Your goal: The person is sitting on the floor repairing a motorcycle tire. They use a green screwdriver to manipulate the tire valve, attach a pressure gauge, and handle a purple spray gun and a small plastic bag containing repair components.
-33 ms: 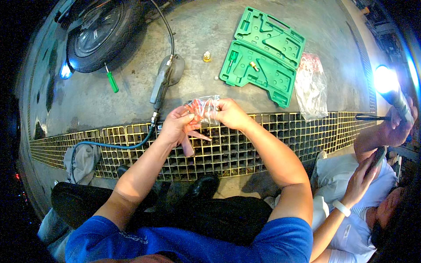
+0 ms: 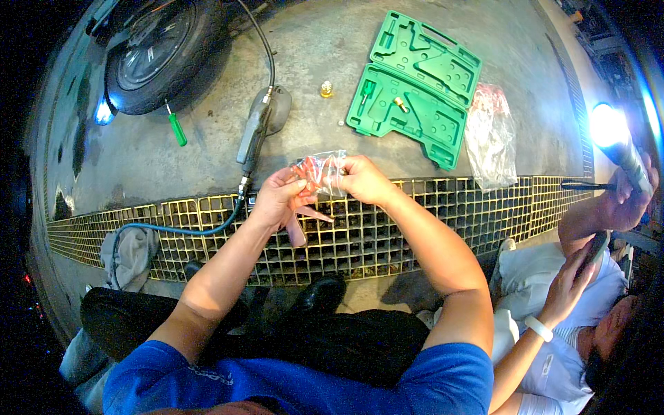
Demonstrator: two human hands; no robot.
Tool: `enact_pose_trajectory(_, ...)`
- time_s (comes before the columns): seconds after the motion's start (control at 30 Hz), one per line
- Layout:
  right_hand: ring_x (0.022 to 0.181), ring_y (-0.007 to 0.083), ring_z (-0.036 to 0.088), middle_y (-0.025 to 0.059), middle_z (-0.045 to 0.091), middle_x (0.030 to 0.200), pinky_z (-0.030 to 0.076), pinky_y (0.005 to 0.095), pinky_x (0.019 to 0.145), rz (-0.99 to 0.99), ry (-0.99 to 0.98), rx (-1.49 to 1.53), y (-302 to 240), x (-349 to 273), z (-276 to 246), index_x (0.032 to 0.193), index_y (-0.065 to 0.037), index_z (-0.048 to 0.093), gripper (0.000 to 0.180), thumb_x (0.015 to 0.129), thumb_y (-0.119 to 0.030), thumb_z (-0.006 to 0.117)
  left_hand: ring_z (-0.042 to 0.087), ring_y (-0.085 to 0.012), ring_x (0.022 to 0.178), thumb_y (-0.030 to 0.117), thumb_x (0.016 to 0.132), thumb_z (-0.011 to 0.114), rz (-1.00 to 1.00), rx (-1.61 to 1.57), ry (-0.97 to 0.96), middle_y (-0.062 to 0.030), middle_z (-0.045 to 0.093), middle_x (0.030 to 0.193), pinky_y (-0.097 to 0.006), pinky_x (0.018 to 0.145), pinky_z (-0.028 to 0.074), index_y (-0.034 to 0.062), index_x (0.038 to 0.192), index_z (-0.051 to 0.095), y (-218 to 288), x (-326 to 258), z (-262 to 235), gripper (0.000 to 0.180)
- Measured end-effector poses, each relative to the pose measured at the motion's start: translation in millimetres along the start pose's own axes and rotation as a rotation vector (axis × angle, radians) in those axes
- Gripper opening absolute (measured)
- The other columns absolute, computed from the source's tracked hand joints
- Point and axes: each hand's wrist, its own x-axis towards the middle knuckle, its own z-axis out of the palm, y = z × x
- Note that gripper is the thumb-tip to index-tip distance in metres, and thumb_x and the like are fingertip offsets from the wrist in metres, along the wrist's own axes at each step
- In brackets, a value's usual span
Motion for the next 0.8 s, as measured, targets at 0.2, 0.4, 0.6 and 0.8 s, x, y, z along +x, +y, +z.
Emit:
enact_pose_trajectory(0.2,0.096,0.0088,0.056,0.0022,0.067,0.104,0.045,0.0284,0.089,0.019,0.005,-0.024,1.4,0.7,-0.9,0.113,-0.004,0.064,0.027,0.087,-0.010,0.064,0.064,-0.0195,0.091,0.008,0.090,0.058,-0.058,-0.191,-0.082,-0.0088,0.063,0.107,-0.039,0.079,0.056,0.0029,0.107,0.060,-2.5,-3.1,-7.6,0.018)
enact_pose_trajectory(0.4,0.094,0.0093,0.057,0.0022,0.067,0.102,0.046,0.0291,0.087,0.040,0.005,-0.038,-2.0,-1.6,-0.7,0.110,-0.004,0.065,0.024,0.087,-0.010,0.064,0.065,-0.0220,0.092,0.009,0.093,0.054,-0.044,-0.148,-0.018,-0.0098,0.064,0.104,-0.042,0.080,0.056,0.0016,0.104,0.059,-2.2,-2.9,-4.1,0.014)
enact_pose_trajectory(0.6,0.085,0.0090,0.058,0.0025,0.069,0.094,0.048,0.0283,0.081,-0.009,0.026,0.005,5.5,1.8,3.3,0.108,-0.003,0.066,0.023,0.087,-0.012,0.064,0.065,-0.0208,0.092,0.008,0.091,0.057,0.027,-0.044,-0.048,-0.0099,0.065,0.099,-0.039,0.079,0.057,0.0008,0.106,0.058,-8.2,0.4,-7.0,0.017)
enact_pose_trajectory(0.8,0.084,0.0089,0.060,0.0031,0.069,0.092,0.049,0.0274,0.078,-0.030,0.032,-0.028,5.8,3.4,6.6,0.104,-0.004,0.068,0.019,0.086,-0.011,0.064,0.067,-0.0310,0.079,0.012,0.090,0.059,0.026,-0.018,-0.048,-0.0147,0.065,0.092,-0.066,0.068,0.053,0.0052,0.105,0.056,-8.7,-0.4,-3.3,0.017)
